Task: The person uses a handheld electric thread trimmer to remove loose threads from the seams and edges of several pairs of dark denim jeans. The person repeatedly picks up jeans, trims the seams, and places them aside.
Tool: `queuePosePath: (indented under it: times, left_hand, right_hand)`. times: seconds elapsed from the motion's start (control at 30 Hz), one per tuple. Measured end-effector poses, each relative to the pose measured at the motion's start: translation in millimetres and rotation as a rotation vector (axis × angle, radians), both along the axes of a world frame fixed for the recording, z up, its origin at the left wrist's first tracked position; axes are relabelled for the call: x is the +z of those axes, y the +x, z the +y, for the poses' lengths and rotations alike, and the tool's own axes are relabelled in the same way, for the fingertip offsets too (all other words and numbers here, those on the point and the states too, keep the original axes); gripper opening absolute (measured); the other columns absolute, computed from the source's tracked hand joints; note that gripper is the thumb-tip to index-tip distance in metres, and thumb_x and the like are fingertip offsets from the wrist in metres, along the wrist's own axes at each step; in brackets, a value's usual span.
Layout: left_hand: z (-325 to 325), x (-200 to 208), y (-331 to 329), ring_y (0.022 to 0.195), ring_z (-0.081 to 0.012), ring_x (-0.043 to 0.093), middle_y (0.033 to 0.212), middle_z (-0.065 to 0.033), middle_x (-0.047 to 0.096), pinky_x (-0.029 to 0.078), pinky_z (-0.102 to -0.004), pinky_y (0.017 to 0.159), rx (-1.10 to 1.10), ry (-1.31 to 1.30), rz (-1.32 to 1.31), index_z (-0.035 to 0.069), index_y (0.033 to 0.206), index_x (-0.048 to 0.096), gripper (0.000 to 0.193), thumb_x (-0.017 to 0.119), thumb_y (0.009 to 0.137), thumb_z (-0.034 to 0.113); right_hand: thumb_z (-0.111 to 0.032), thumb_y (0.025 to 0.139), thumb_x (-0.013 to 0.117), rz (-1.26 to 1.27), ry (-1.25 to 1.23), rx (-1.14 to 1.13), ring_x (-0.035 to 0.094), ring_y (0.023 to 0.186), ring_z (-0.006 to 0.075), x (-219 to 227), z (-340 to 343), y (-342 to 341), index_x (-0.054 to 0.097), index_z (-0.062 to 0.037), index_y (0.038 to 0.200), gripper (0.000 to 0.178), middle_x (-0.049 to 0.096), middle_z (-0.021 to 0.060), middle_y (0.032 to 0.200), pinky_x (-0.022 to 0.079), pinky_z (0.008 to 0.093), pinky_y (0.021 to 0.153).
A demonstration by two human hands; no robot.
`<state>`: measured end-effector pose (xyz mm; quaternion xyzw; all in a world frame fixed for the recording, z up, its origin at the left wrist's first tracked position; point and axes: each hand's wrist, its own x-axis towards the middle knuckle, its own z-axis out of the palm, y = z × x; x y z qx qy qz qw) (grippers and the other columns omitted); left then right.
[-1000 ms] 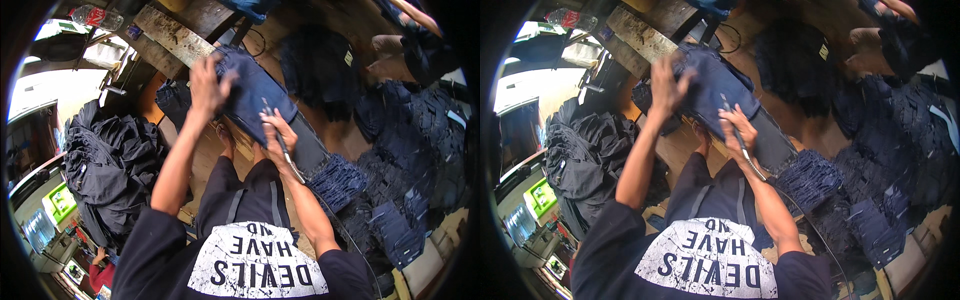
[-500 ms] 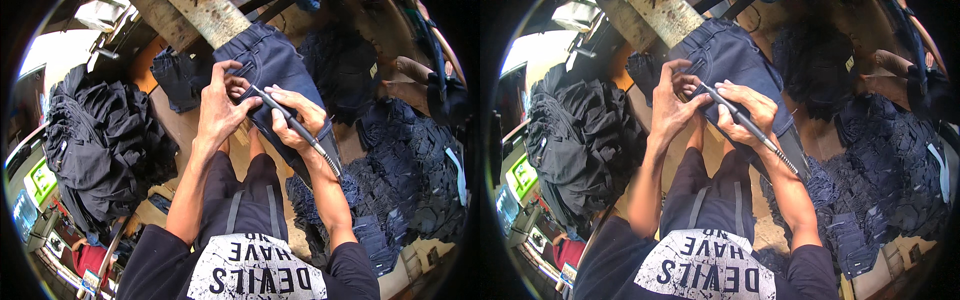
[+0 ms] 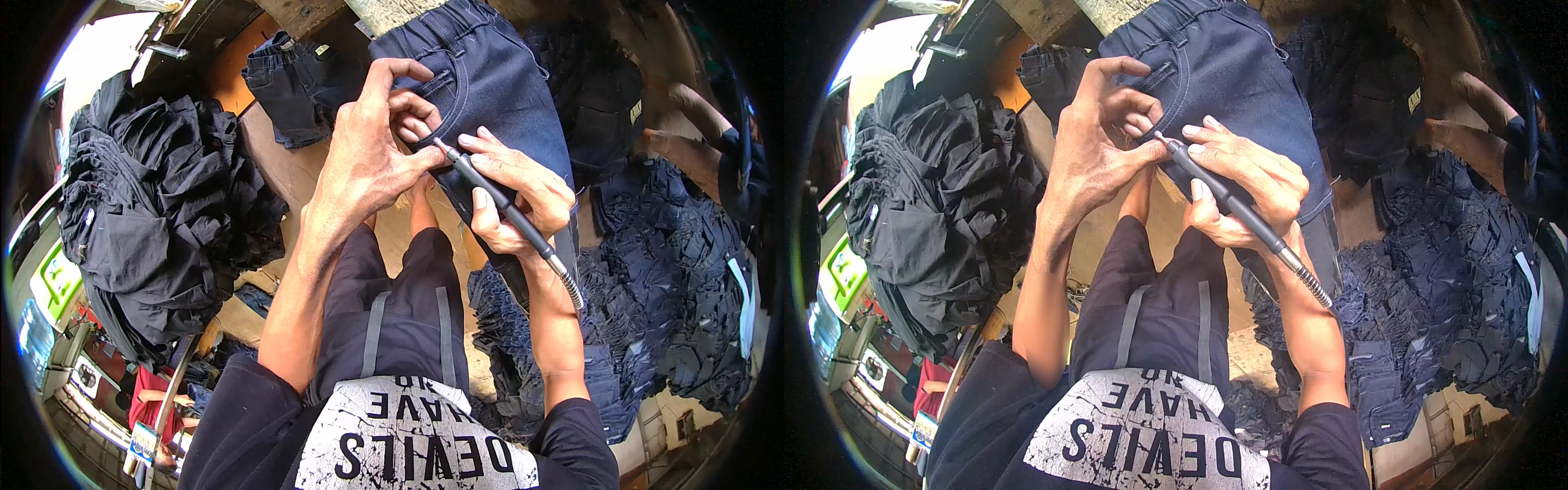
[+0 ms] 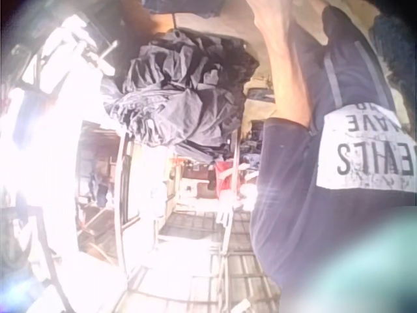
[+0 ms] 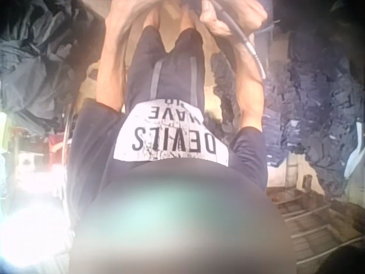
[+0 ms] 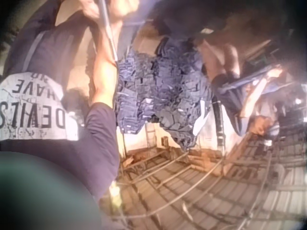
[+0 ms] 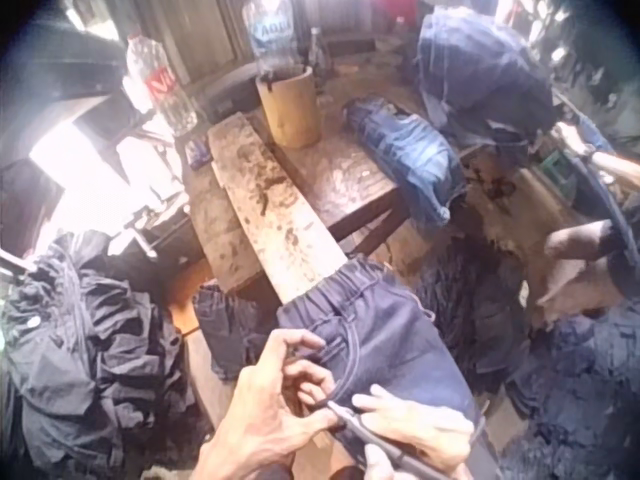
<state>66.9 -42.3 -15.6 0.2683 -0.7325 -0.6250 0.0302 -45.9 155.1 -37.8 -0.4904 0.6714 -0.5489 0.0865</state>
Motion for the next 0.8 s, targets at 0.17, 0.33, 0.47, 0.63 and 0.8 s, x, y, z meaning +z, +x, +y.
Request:
queuePosePath:
  times: [0.17, 0.33, 0.47, 0.63, 0.8]
  left_hand:
    - [1.2, -2.5, 2.1, 0.086, -0.0100, 0.070, 0.099, -0.0069, 0.078, 0.057, -0.0269, 0.080, 0.013, 0.008, 0.014, 0.006, 0.142, 0.053, 0.075, 0.088, 0.077, -0.007]
    - [4.5, -4.5, 3.4, 0.088, -0.0101, 0.073, 0.100, -0.0076, 0.078, 0.058, -0.0264, 0.081, 0.033, 0.014, 0.025, 0.006, 0.145, 0.049, 0.080, 0.089, 0.077, -0.010]
    - [6.9, -7.5, 4.0, 0.089, -0.0115, 0.075, 0.102, -0.0093, 0.078, 0.059, -0.0269, 0.083, 0.054, 0.053, 0.037, 0.005, 0.148, 0.046, 0.085, 0.092, 0.078, -0.007]
    - [9.5, -10.1, 5.5, 0.089, -0.0126, 0.076, 0.104, -0.0117, 0.079, 0.059, -0.0274, 0.083, 0.071, 0.017, 0.074, 0.005, 0.149, 0.045, 0.086, 0.095, 0.080, -0.003]
    - [11.2, -11.9, 4.8, 0.088, -0.0138, 0.075, 0.106, -0.0141, 0.080, 0.059, -0.0277, 0.084, 0.107, 0.086, 0.083, 0.005, 0.149, 0.043, 0.089, 0.098, 0.079, 0.001]
  right_hand:
    - [-0.003, 0.089, 0.072, -0.008, -0.002, -0.004, 0.082, 0.109, 0.0425, -2.3, -0.5, 0.5, 0.074, 0.0095, 0.109, 0.024, 0.081, 0.0299, 0.106, 0.064, 0.0562, 0.105]
    - [-0.003, 0.089, 0.071, -0.016, 0.005, -0.020, 0.081, 0.109, 0.0435, -1.6, 0.5, 0.7, 0.074, 0.0099, 0.109, 0.024, 0.081, 0.0310, 0.107, 0.063, 0.0572, 0.105]
    - [-0.003, 0.089, 0.071, -0.016, 0.018, -0.034, 0.081, 0.109, 0.0437, -1.9, 0.6, -0.4, 0.074, 0.0107, 0.108, 0.024, 0.081, 0.0314, 0.107, 0.064, 0.0573, 0.104]
    - [-0.003, 0.088, 0.071, -0.022, 0.022, -0.048, 0.081, 0.110, 0.0438, -1.5, 1.0, -0.6, 0.074, 0.0119, 0.108, 0.025, 0.080, 0.0322, 0.107, 0.064, 0.0569, 0.104]
    - [0.002, 0.077, 0.072, -0.042, -0.015, -0.107, 0.083, 0.105, 0.0417, -2.9, -2.5, 0.0, 0.076, 0.0107, 0.103, 0.028, 0.082, 0.0280, 0.101, 0.067, 0.0544, 0.100]
